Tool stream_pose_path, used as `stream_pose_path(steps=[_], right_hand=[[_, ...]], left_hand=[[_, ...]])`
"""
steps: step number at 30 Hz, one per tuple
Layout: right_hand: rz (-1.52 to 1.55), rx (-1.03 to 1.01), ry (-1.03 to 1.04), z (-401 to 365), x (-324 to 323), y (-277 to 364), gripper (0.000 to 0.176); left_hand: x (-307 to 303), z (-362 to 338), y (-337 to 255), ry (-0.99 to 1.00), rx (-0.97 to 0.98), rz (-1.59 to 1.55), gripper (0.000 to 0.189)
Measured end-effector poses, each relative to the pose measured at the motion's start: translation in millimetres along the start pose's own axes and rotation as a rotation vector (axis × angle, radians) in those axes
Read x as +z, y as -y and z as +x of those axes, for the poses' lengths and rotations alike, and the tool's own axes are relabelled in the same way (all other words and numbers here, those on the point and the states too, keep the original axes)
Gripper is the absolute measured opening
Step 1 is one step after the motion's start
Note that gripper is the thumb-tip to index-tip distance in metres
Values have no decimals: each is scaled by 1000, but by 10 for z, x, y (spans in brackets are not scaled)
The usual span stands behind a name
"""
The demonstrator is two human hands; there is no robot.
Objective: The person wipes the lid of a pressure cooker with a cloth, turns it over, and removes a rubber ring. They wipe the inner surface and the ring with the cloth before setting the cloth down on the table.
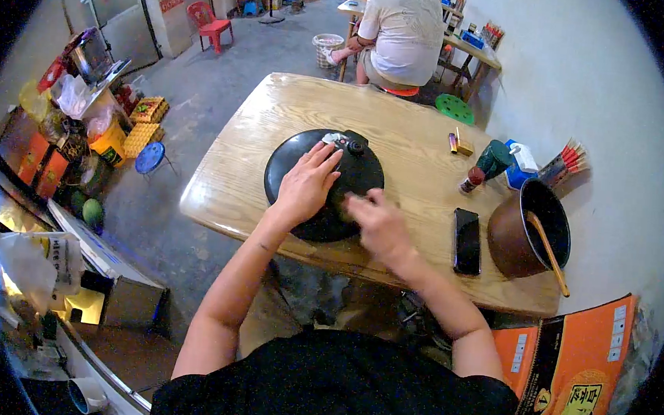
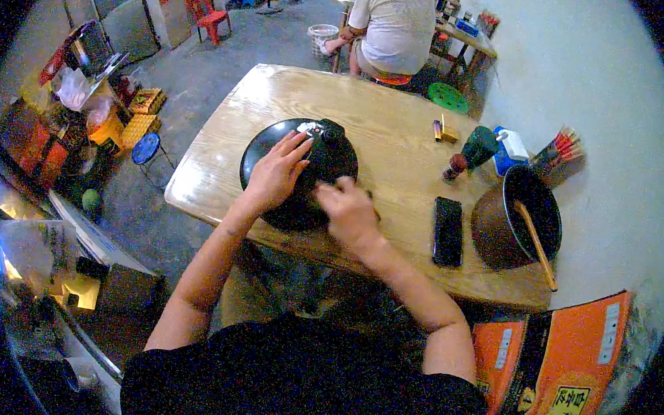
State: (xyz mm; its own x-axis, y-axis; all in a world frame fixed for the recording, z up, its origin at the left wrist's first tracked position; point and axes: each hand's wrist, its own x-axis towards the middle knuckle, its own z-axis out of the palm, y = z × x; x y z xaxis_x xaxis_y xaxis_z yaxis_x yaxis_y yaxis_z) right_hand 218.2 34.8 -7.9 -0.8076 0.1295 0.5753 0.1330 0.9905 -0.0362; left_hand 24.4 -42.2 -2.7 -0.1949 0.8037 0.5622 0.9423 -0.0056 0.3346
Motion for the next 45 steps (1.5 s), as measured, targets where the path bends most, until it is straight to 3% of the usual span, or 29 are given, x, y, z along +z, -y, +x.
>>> stream_pose_path(steps=[1, 4, 5, 8, 11, 15, 18, 19, 22, 25, 28, 31, 33, 35, 38, 41, 43, 44, 45], right_hand=[[-39, 114, -31, 1, -33, -119, 34], [-78, 177, -109, 39, 13, -87, 33], [-53, 171, -50, 24, 43, 33, 31], [44, -41, -8, -103, 198, 428, 32], [69, -96, -52, -104, 59, 291, 34], [-20, 167, -83, -136, -20, -55, 39], [-75, 190, -67, -162, 125, 142, 35], [-27, 86, -134, -184, 186, 297, 33], [-4, -105, -54, -235, 169, 410, 32], [-42, -19, -28, -122, 17, 111, 34], [-101, 328, 61, 137, -4, -325, 32], [-83, 393, -23, 329, 115, -337, 26], [56, 228, -91, 327, 261, -68, 14], [48, 66, 16, 189, 372, 298, 12], [164, -96, 55, 74, 393, 528, 16], [160, -185, -16, 16, 226, 348, 25], [58, -71, 81, 45, 159, -11, 41], [20, 10, -82, 74, 112, -164, 40], [80, 210, -25, 143, -53, -255, 38]], left_hand=[[-4, 4, 9, -2, -2, 0, 40], [3, 13, 14, 2, 3, -30, 40], [25, 11, 15, 2, -6, 13, 41], [51, 15, -12, 4, -12, 45, 41], [35, -12, 7, 21, -11, 15, 41], [33, 4, 16, 23, -4, -36, 39], [37, 16, -28, 2, -27, 7, 39], [34, 20, -37, 1, -25, 10, 39], [30, 6, -23, -6, -19, 42, 38], [34, 12, 17, 6, -3, -18, 39], [26, 19, 20, 32, 24, -19, 39], [38, 19, 30, 40, 7, -30, 39], [81, 11, 23, 1, 2, 25, 40], [95, 20, 17, -3, -1, 38, 40], [74, 17, 9, 17, -15, 31, 40], [63, 9, 26, 15, -6, 15, 40], [33, -3, 36, 25, 7, -12, 39], [32, -8, 22, 21, 0, -13, 39], [31, -1, 11, 14, 0, -32, 38]])
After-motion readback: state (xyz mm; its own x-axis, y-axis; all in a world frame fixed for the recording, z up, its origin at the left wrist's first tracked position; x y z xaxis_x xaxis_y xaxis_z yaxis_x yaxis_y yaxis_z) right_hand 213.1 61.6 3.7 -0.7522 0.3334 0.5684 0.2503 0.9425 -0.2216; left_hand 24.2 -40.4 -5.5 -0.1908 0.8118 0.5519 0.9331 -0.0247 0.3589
